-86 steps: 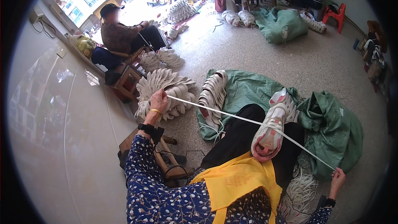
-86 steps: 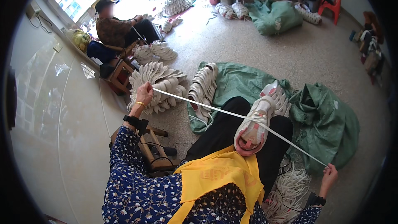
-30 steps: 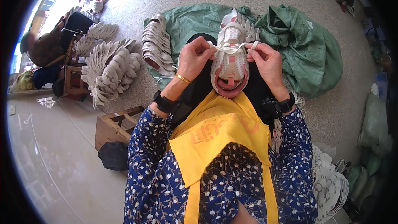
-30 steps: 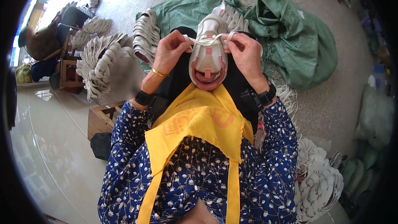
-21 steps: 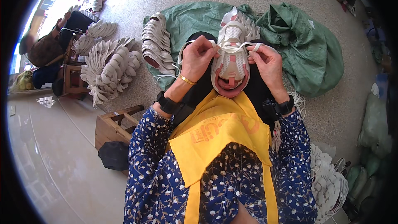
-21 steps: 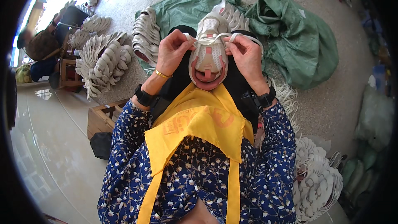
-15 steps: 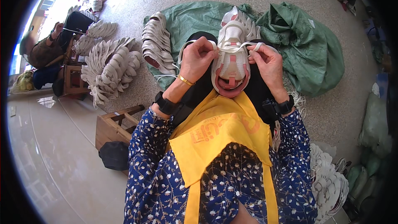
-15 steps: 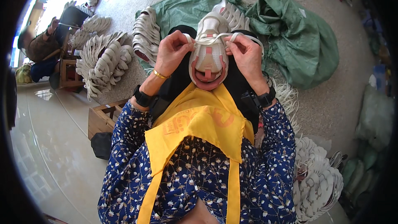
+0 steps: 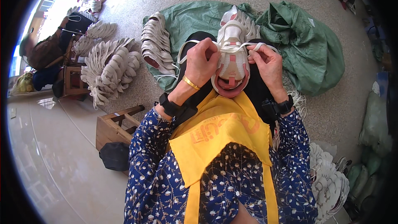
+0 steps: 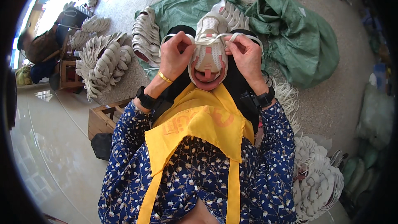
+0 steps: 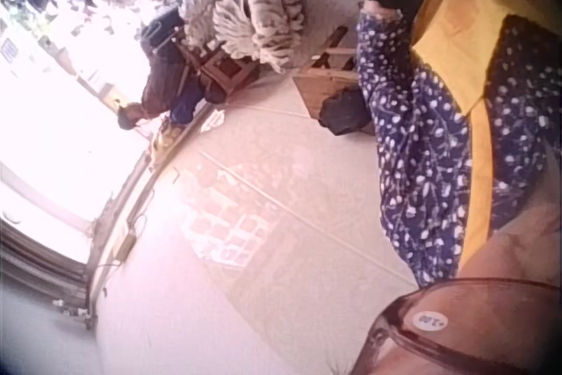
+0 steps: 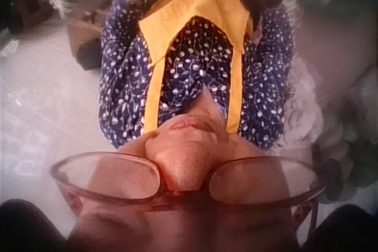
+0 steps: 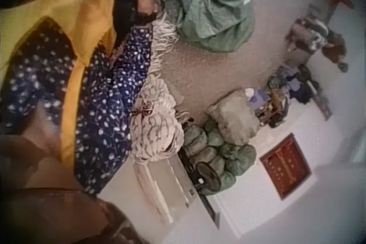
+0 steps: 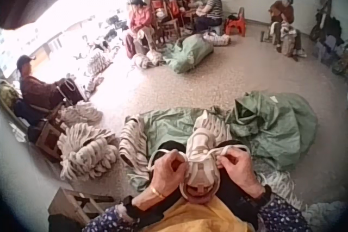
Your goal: The person sits on the floor and laces a white sneaker with pink accents. They thread the white shoelaces through the eyelets, pull them tight, and tie a knot at the top. The person is surrounded by piles of similar shoes and green sacks.
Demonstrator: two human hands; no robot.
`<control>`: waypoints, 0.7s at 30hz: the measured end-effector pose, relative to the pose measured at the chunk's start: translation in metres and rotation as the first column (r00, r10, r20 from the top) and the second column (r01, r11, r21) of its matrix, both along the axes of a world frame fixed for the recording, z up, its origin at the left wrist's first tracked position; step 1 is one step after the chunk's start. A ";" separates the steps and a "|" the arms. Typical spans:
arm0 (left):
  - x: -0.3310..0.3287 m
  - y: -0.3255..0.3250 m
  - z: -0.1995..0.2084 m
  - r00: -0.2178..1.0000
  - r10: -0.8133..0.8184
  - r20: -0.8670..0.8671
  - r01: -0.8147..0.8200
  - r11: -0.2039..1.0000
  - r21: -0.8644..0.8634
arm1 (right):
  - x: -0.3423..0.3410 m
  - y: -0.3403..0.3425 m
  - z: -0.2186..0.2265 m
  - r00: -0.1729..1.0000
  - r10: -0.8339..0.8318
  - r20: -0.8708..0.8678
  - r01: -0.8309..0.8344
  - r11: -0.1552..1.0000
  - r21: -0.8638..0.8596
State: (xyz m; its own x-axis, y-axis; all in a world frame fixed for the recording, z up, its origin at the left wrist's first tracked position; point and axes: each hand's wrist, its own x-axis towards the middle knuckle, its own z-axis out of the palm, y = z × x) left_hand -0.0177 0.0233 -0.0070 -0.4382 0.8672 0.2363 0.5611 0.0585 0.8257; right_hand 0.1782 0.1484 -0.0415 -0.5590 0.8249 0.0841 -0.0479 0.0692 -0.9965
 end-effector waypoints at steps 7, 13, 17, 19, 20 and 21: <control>0.006 0.002 -0.006 0.957 -0.072 -0.282 0.118 0.982 0.150 | 0.001 0.000 0.004 0.998 0.035 -0.042 -0.038 0.997 -0.065; -0.002 -0.003 -0.017 0.985 0.019 0.169 -0.013 0.999 -0.032 | 0.003 0.000 0.003 0.997 0.035 -0.070 -0.041 0.995 -0.087; -0.002 -0.004 -0.015 0.986 0.025 0.163 -0.020 0.999 -0.033 | 0.004 -0.002 0.006 0.996 0.033 -0.085 -0.041 0.995 -0.090; -0.002 -0.004 -0.016 0.987 0.025 0.157 -0.019 0.999 -0.036 | 0.003 -0.003 0.004 0.994 0.037 -0.100 -0.046 0.995 -0.085; -0.003 -0.004 -0.018 0.988 0.022 0.154 -0.017 0.999 -0.037 | 0.003 -0.004 0.003 0.994 0.040 -0.107 -0.049 0.995 -0.083; -0.003 -0.004 -0.018 0.988 0.020 0.151 -0.014 0.999 -0.038 | 0.002 -0.005 0.004 0.993 0.034 -0.109 -0.043 0.996 -0.079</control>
State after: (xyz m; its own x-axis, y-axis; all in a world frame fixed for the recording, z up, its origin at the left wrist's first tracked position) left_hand -0.0207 0.0189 -0.0255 -0.4813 0.8662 0.1341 0.4289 0.0993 0.8979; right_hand 0.1802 0.1437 -0.0378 -0.5821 0.8093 0.0790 -0.1561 -0.0159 -0.9876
